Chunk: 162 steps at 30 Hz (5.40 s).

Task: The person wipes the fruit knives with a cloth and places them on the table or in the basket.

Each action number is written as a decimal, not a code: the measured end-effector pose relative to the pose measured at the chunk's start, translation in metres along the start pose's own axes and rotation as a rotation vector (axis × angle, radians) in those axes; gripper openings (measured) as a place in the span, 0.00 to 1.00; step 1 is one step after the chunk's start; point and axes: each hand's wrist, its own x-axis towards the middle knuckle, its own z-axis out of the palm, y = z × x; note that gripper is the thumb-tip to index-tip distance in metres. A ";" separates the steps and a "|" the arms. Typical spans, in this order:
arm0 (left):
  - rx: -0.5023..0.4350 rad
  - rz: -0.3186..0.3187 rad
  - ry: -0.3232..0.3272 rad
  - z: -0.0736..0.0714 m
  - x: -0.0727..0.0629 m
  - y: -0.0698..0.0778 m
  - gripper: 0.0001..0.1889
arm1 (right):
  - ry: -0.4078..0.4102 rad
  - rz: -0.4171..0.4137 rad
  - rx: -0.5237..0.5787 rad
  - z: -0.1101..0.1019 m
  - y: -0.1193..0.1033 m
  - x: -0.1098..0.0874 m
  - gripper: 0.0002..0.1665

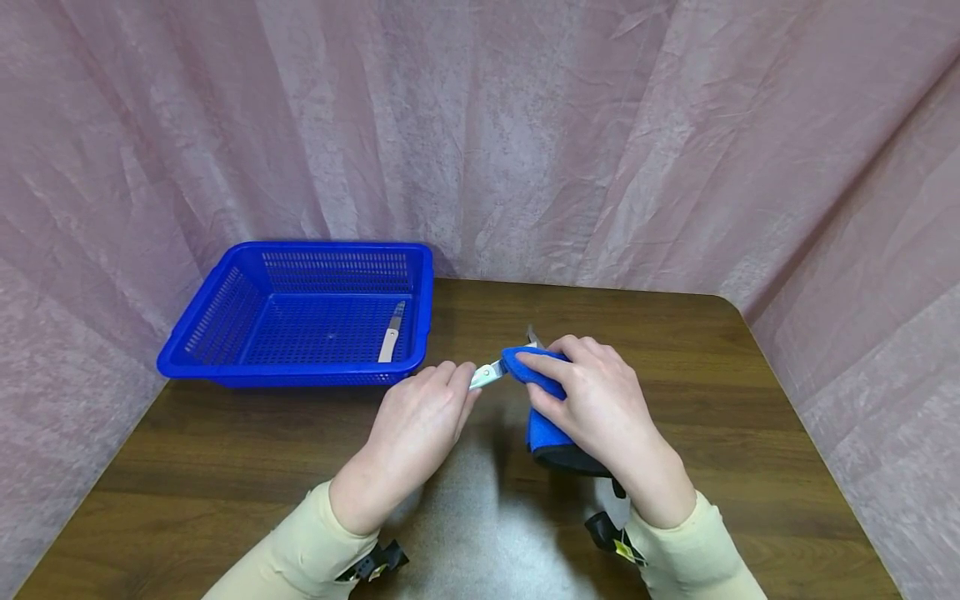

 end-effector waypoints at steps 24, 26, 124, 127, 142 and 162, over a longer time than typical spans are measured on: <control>-0.008 -0.001 0.017 0.000 0.000 0.000 0.12 | 0.002 0.084 -0.024 -0.006 0.016 0.000 0.21; -0.010 -0.001 0.019 0.000 0.000 0.000 0.12 | 0.002 0.089 -0.024 -0.006 0.017 0.001 0.21; -0.014 -0.005 -0.002 -0.002 -0.001 0.000 0.13 | 0.009 0.046 -0.022 -0.002 0.011 0.000 0.22; -0.014 -0.007 -0.006 -0.002 -0.001 0.000 0.13 | 0.009 0.055 -0.021 -0.002 0.014 0.000 0.22; -0.012 -0.001 0.008 -0.002 -0.001 0.000 0.12 | -0.014 0.101 -0.024 -0.005 0.021 0.000 0.22; -0.013 -0.027 0.058 -0.007 -0.002 -0.005 0.13 | -0.066 0.196 -0.025 -0.008 0.029 -0.001 0.23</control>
